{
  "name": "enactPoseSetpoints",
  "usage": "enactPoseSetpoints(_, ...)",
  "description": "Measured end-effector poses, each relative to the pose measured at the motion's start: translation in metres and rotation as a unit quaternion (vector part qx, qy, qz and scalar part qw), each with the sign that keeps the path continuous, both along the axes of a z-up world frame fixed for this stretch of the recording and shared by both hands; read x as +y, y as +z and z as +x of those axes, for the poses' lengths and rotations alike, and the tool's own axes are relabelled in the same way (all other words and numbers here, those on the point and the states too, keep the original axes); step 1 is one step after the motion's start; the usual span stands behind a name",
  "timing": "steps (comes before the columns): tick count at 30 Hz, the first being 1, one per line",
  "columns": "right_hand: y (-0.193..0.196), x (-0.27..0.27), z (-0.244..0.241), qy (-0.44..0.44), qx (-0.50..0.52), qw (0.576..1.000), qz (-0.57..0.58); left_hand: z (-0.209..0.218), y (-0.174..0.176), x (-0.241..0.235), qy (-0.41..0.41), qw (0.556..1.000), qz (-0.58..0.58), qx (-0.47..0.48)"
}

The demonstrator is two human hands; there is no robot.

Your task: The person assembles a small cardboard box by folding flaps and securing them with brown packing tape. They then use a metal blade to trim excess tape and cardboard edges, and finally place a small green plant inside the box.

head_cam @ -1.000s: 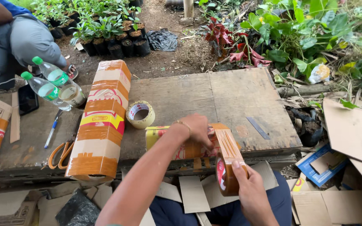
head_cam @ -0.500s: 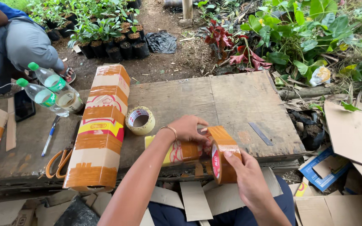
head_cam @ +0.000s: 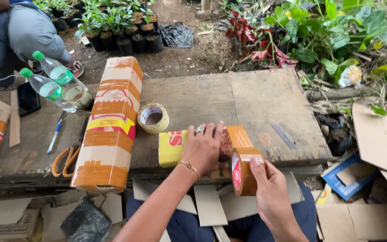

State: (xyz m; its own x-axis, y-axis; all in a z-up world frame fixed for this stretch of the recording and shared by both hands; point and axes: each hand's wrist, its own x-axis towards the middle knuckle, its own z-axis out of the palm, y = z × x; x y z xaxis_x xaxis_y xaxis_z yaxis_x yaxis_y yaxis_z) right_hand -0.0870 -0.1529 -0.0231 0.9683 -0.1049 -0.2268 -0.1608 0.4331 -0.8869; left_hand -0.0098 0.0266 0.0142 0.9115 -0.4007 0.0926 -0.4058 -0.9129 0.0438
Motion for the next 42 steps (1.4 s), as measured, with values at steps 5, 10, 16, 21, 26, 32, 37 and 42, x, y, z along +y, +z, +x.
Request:
enactPoseSetpoints(5,-0.029,0.002,-0.024,-0.022,0.020,0.998,-0.047,0.000,0.000,-0.001,0.011,0.999,-0.007,0.040)
enactPoseSetpoints(10,-0.061,0.005,-0.039,-0.030,0.034,0.998,-0.035,0.002,-0.003,0.001,0.004,1.000,0.003,0.017)
enactPoseSetpoints(16,-0.091,0.010,-0.039,-0.044,0.030,0.993,-0.104,0.006,-0.002,0.000,0.005,0.999,0.007,0.033)
enactPoseSetpoints(21,-0.083,0.004,-0.036,-0.037,0.042,0.993,-0.104,0.012,0.004,-0.002,0.005,0.997,0.012,0.071)
enactPoseSetpoints(26,-0.034,-0.009,-0.020,0.022,0.044,0.998,-0.045,0.054,0.012,0.010,-0.057,0.956,-0.031,0.286)
enactPoseSetpoints(32,0.024,-0.006,0.011,0.079,0.010,0.997,-0.025,0.105,-0.014,0.030,-0.057,0.880,-0.162,0.444)
enactPoseSetpoints(37,0.024,0.001,0.027,0.057,-0.010,0.996,-0.072,0.101,-0.028,0.036,-0.075,0.963,-0.178,0.185)
enactPoseSetpoints(42,0.007,0.005,0.025,0.042,-0.036,0.996,-0.070,0.019,-0.027,0.018,-0.050,0.995,-0.075,0.033)
